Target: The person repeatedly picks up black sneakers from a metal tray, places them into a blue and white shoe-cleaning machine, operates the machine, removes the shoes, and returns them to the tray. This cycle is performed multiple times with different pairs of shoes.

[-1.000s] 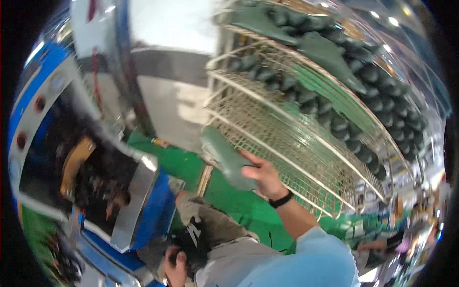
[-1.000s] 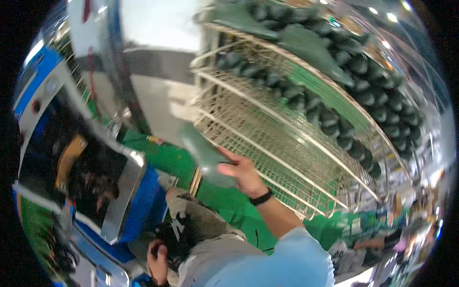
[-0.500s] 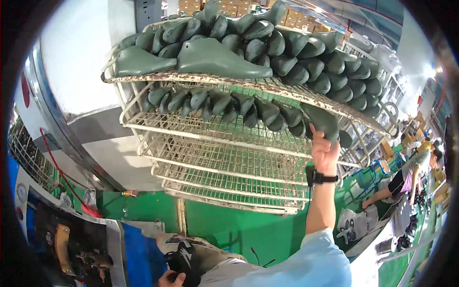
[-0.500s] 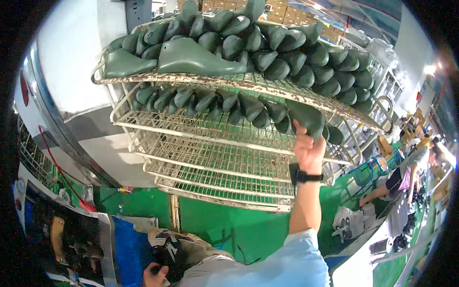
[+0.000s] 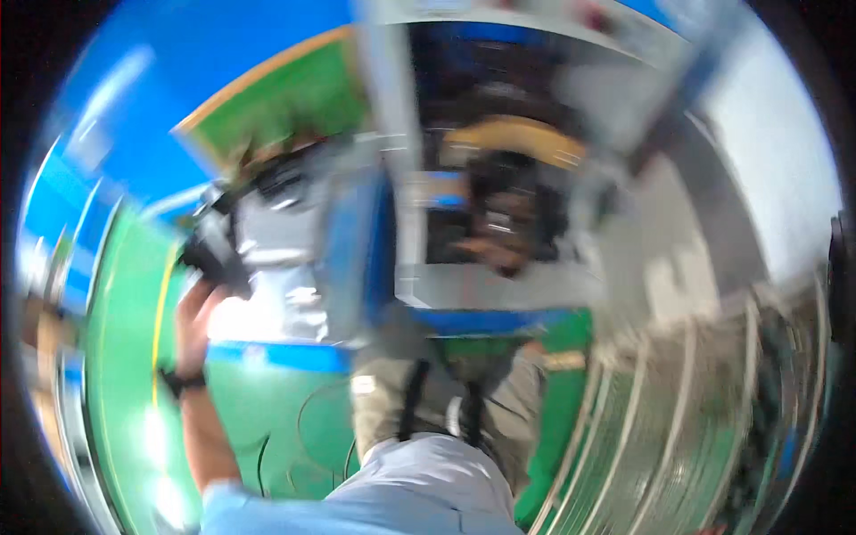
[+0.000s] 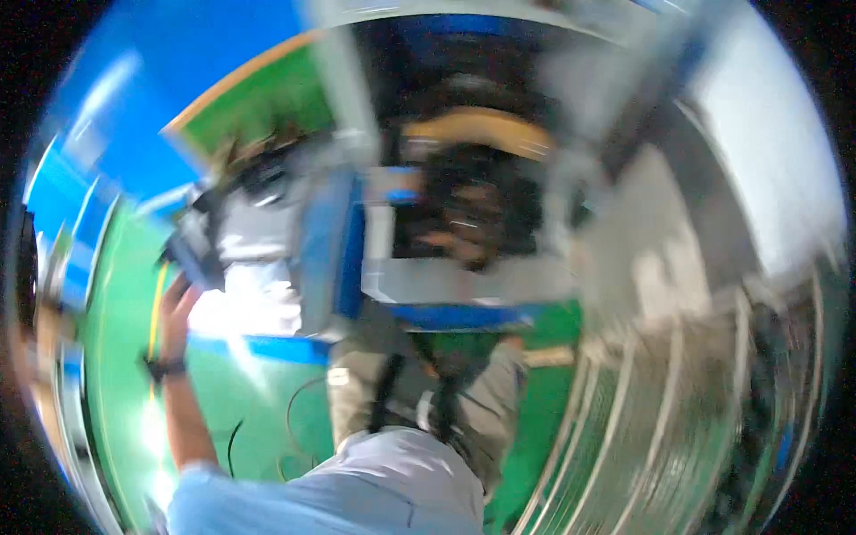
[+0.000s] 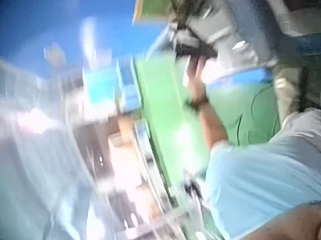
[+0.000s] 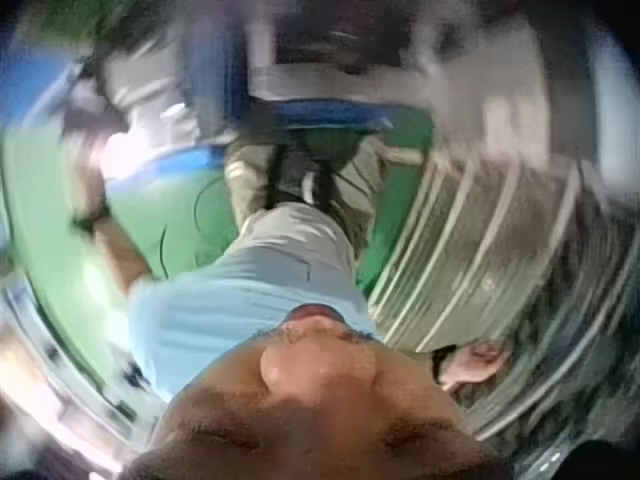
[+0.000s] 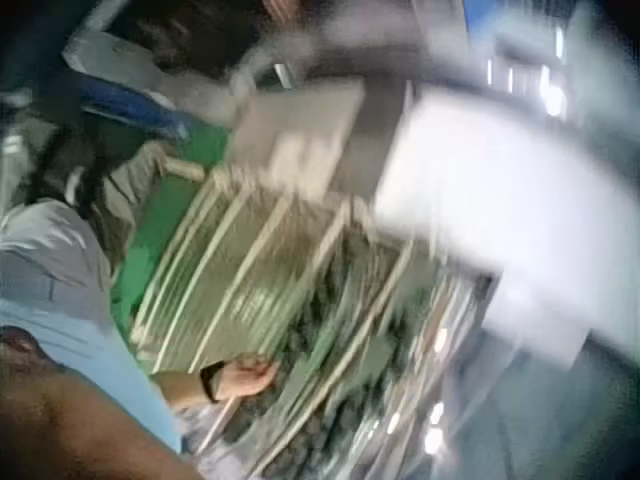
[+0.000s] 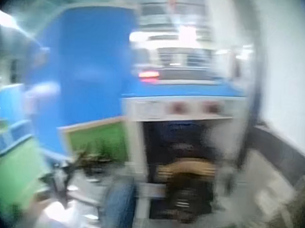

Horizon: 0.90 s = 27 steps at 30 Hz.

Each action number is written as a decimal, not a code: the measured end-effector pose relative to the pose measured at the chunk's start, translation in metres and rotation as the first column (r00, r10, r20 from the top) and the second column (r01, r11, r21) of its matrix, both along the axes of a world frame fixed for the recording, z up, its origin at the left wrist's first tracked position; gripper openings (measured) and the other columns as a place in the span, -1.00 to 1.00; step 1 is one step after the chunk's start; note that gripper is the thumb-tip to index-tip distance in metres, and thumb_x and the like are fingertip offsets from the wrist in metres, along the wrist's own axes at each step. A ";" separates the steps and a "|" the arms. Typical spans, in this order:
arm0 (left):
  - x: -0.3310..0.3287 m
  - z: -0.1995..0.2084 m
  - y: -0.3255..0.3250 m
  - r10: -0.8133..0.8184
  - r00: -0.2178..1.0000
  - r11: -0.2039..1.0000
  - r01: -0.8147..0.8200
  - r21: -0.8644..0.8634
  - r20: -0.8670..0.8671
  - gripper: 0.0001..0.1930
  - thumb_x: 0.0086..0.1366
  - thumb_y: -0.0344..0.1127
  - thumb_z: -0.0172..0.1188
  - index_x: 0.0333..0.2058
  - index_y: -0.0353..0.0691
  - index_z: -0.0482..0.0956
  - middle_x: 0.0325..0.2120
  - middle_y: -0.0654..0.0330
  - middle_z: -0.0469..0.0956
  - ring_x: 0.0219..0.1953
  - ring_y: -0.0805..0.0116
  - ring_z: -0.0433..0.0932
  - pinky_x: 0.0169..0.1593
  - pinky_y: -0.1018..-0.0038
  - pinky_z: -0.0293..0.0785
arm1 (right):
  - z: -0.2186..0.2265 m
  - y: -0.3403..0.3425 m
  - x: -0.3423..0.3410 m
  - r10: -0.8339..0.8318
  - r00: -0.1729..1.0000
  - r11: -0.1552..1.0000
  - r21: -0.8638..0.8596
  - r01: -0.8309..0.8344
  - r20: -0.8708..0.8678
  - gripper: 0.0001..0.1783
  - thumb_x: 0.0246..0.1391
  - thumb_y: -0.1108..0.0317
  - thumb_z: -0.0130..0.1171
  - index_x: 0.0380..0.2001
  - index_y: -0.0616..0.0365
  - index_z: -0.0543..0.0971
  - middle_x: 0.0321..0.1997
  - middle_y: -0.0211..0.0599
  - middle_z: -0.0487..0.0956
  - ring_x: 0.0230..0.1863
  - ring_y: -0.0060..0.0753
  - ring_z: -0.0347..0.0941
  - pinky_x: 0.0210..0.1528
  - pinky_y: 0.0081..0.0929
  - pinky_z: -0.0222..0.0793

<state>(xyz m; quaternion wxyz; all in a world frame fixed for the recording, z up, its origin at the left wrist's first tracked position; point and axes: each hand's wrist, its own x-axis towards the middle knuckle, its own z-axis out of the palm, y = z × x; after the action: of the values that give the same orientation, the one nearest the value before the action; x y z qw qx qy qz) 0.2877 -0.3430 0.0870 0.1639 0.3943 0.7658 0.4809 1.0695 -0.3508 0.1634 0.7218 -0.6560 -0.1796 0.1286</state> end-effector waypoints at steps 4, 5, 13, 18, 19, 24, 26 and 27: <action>-0.141 -0.083 -0.060 0.174 0.882 0.803 -0.384 -0.455 -0.437 -0.51 0.30 -0.02 0.32 0.01 -0.33 0.65 -0.29 -0.18 0.71 -0.18 -0.06 0.70 -0.02 0.16 0.58 | -0.069 0.125 -0.111 0.660 0.750 0.638 -0.499 -0.586 -0.037 -0.58 0.48 0.07 0.13 -0.41 0.15 0.56 -0.48 -0.35 0.47 -0.52 -0.46 0.26 -0.33 -0.35 0.32; -0.147 -0.094 -0.067 0.223 0.849 0.734 -0.469 -0.490 -0.479 -0.55 0.29 -0.06 0.33 -0.01 -0.30 0.66 -0.25 -0.18 0.72 -0.18 -0.12 0.70 -0.02 0.12 0.58 | -0.098 0.145 -0.126 0.805 0.594 0.509 -0.509 -0.694 -0.006 -0.55 0.46 0.03 0.17 -0.42 0.15 0.54 -0.50 -0.37 0.44 -0.52 -0.47 0.27 -0.30 -0.35 0.34; -0.132 -0.042 0.108 0.156 0.685 0.852 -0.458 -0.255 -0.712 -0.37 0.26 0.19 0.37 -0.07 -0.37 0.66 -0.07 -0.14 0.72 0.05 -0.11 0.68 0.06 0.13 0.60 | -0.145 0.197 -0.293 0.810 0.408 0.244 -0.391 -0.887 -0.420 -0.76 0.47 0.23 0.19 -0.10 0.22 0.60 -0.44 -0.37 0.46 -0.44 -0.49 0.36 -0.18 -0.29 0.47; -0.299 -0.184 0.226 0.498 0.824 0.851 -0.524 -0.028 -0.271 -0.19 0.19 0.31 0.35 -0.03 -0.49 0.62 -0.14 -0.29 0.71 -0.03 -0.29 0.69 0.07 0.07 0.60 | -0.175 0.201 -0.311 0.888 0.060 -0.184 -0.470 -0.863 -0.457 -0.56 0.47 0.15 0.20 0.21 0.23 0.60 -0.08 -0.25 0.72 -0.15 -0.43 0.64 -0.04 -0.36 0.57; -0.294 -0.200 0.258 0.616 0.762 0.774 -0.633 -0.029 -0.199 -0.33 0.20 0.15 0.32 -0.04 -0.46 0.64 -0.16 -0.28 0.71 -0.07 -0.24 0.70 0.03 0.06 0.60 | -0.179 0.197 -0.310 0.933 0.060 -0.163 -0.565 -0.809 -0.354 -0.56 0.47 0.14 0.21 0.20 0.23 0.61 -0.07 -0.25 0.72 -0.15 -0.41 0.64 -0.02 -0.37 0.57; -0.274 -0.195 0.236 0.588 0.743 0.783 -0.622 0.004 0.318 -0.59 0.32 -0.08 0.25 -0.24 -0.44 0.69 -0.32 -0.10 0.71 -0.26 -0.02 0.74 -0.19 0.11 0.66 | -0.206 0.186 -0.285 0.981 0.030 -0.116 -0.696 -0.709 -0.194 -0.55 0.44 0.12 0.25 0.18 0.24 0.63 -0.06 -0.22 0.73 -0.14 -0.34 0.66 0.01 -0.36 0.57; -0.216 -0.139 0.199 0.329 0.637 0.801 -0.579 0.152 0.697 -0.65 0.40 -0.17 0.24 -0.12 -0.41 0.67 -0.31 0.10 0.72 -0.31 0.14 0.75 -0.30 0.16 0.73 | -0.200 0.187 -0.306 0.991 0.058 -0.034 -0.659 -0.751 -0.118 -0.55 0.42 0.15 0.27 0.18 0.25 0.63 -0.15 -0.24 0.72 -0.22 -0.37 0.64 -0.07 -0.35 0.58; -0.184 -0.112 0.168 0.258 0.636 0.813 -0.550 0.192 0.727 -0.68 0.44 -0.19 0.19 -0.09 -0.36 0.67 -0.29 0.09 0.72 -0.37 0.15 0.75 -0.35 0.15 0.74 | -0.194 0.188 -0.319 0.994 0.064 -0.010 -0.636 -0.771 -0.093 -0.55 0.42 0.16 0.29 0.18 0.26 0.63 -0.20 -0.25 0.72 -0.25 -0.39 0.63 -0.12 -0.34 0.58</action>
<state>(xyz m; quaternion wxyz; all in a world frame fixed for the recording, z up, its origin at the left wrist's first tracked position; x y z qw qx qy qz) 0.1032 -0.1751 -0.0247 0.2300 0.0322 0.6089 0.7585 0.7501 -0.1632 -0.0303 0.1848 -0.5511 -0.6590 0.4774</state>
